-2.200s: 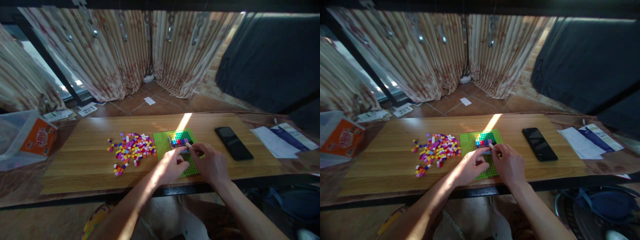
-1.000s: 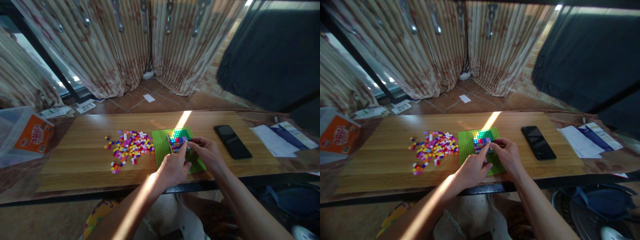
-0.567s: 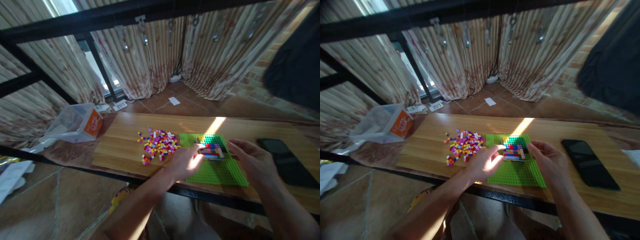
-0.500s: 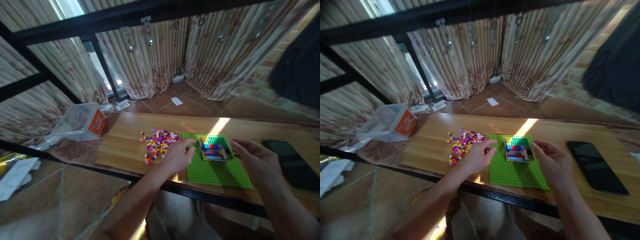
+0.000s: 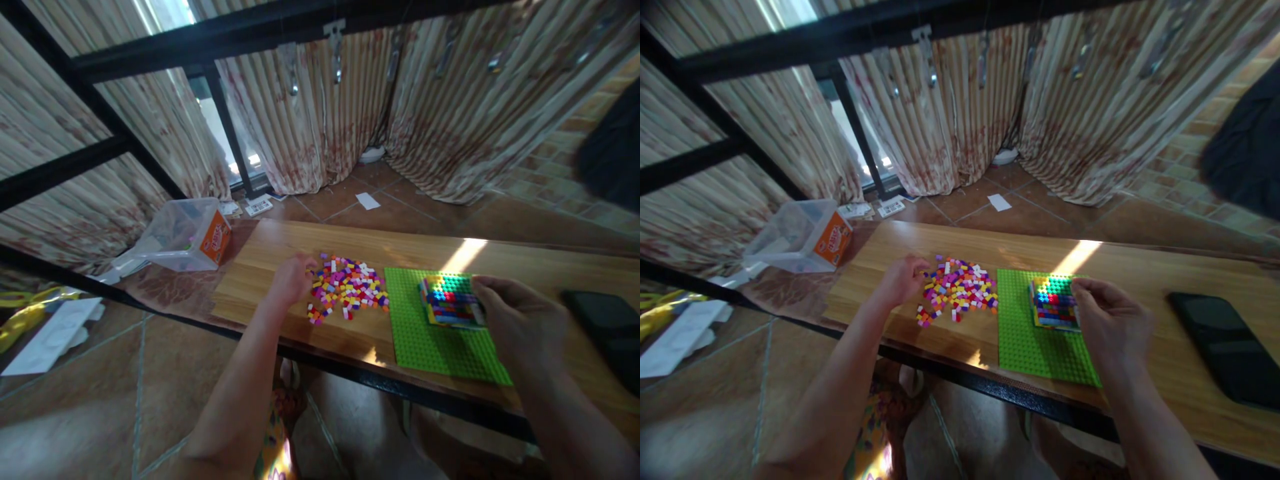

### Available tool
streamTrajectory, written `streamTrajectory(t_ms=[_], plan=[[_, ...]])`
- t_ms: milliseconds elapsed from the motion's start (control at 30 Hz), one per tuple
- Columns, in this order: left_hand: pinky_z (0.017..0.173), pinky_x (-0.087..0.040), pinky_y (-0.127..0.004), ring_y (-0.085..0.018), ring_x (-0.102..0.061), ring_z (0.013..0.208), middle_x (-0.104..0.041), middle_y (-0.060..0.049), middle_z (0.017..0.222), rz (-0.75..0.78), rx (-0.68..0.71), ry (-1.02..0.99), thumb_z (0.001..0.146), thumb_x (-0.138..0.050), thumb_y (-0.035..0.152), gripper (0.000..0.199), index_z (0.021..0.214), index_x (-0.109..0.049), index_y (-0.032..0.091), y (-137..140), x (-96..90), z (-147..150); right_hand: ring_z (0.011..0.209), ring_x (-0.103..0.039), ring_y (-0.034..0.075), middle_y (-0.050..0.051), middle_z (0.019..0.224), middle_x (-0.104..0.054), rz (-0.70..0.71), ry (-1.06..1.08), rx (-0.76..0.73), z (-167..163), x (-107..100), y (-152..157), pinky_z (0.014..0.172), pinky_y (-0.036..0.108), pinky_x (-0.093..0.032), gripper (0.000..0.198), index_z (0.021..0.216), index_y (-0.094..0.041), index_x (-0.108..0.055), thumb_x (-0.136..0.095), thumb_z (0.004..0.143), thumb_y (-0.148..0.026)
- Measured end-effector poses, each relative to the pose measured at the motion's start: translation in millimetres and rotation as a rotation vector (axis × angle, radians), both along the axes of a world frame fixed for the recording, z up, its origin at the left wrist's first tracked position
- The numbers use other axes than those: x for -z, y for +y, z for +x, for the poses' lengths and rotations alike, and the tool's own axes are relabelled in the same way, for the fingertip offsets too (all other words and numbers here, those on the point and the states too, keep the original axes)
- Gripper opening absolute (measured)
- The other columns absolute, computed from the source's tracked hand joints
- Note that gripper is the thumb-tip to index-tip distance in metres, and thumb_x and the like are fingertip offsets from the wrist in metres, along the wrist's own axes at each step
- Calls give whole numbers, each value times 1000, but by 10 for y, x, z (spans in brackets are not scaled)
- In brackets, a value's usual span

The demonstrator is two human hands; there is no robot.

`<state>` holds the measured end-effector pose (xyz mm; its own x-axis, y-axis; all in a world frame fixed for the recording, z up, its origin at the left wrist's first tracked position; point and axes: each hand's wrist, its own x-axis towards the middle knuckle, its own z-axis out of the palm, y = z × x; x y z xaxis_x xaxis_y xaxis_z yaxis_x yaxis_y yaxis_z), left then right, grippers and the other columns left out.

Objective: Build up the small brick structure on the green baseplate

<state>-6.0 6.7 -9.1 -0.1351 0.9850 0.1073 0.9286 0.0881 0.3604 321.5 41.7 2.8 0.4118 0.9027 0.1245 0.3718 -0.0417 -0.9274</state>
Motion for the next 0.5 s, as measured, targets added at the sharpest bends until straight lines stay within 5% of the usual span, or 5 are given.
streamTrajectory(t_ms=[233,500], plan=[[91,-45,-30,-19,-59,98,-66,-6,101,49,95,7,77,-49,10,31,100,-67,18,34,-19,176,57,-59,14,6,70,-69,1,8,-21,-32,40,20,52,25,-47,28,84,-15,-75,-69,63,-33],[94,-42,-30,-20,-55,103,-61,-9,106,52,-4,69,84,-48,21,27,106,-63,17,246,48,440,53,-56,12,3,62,-66,3,47,-34,-92,-34,11,46,21,-45,22,76,-14,-73,-67,62,-30]])
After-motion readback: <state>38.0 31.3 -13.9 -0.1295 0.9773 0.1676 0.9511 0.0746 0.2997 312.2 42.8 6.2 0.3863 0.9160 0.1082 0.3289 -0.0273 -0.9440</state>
